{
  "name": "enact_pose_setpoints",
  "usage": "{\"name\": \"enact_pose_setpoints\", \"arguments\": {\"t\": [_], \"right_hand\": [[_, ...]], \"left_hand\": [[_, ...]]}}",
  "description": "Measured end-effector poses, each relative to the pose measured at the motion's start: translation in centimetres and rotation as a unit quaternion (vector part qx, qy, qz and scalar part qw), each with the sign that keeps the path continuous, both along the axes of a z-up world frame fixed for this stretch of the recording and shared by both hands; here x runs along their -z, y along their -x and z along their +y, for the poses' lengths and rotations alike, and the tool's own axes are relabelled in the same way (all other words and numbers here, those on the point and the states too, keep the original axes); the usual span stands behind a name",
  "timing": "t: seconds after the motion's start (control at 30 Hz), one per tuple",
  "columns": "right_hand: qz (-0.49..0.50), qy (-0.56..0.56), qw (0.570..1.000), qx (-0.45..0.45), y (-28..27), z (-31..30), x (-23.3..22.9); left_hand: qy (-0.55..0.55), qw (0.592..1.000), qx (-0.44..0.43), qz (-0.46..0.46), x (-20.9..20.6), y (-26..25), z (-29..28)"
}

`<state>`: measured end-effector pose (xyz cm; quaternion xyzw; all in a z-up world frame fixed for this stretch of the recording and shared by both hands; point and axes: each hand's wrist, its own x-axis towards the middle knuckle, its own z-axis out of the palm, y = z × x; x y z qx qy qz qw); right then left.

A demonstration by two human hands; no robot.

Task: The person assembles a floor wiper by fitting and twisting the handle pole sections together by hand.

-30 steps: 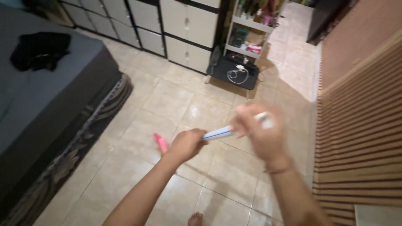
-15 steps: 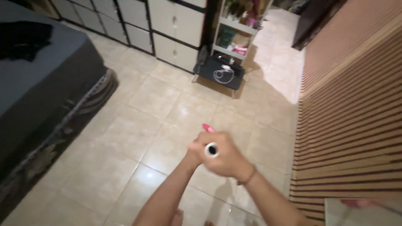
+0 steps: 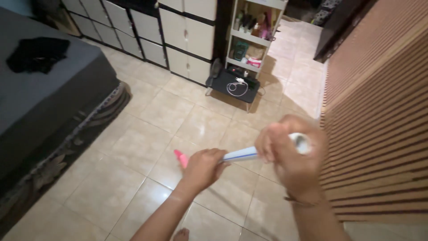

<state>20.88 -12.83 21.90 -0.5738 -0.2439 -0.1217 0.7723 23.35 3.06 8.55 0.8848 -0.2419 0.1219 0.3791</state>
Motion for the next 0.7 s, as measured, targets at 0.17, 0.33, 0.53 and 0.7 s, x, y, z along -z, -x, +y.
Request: {"name": "enact_pose_setpoints", "arguments": {"t": [0.17, 0.33, 0.53, 0.7], "right_hand": [[0.076, 0.071, 0.994, 0.03, -1.0, 1.3, 5.0], [0.053, 0.179, 0.981, 0.05, 0.1, -1.0, 3.3], [-0.042, 0.317, 0.947, -0.026, 0.7, 1.9, 5.8], [-0.163, 0.335, 0.928, -0.03, 1.8, 4.8, 6.4]], "left_hand": [[-0.116, 0.98, -0.082, 0.139, 4.1, -0.3, 1.5], [-0.042, 0.994, -0.036, 0.098, 5.8, 0.1, -1.2], [0.172, 0.98, 0.031, 0.095, 10.4, -1.1, -4.7], [0.194, 0.98, 0.053, -0.01, 9.2, 0.3, -3.4]]}}
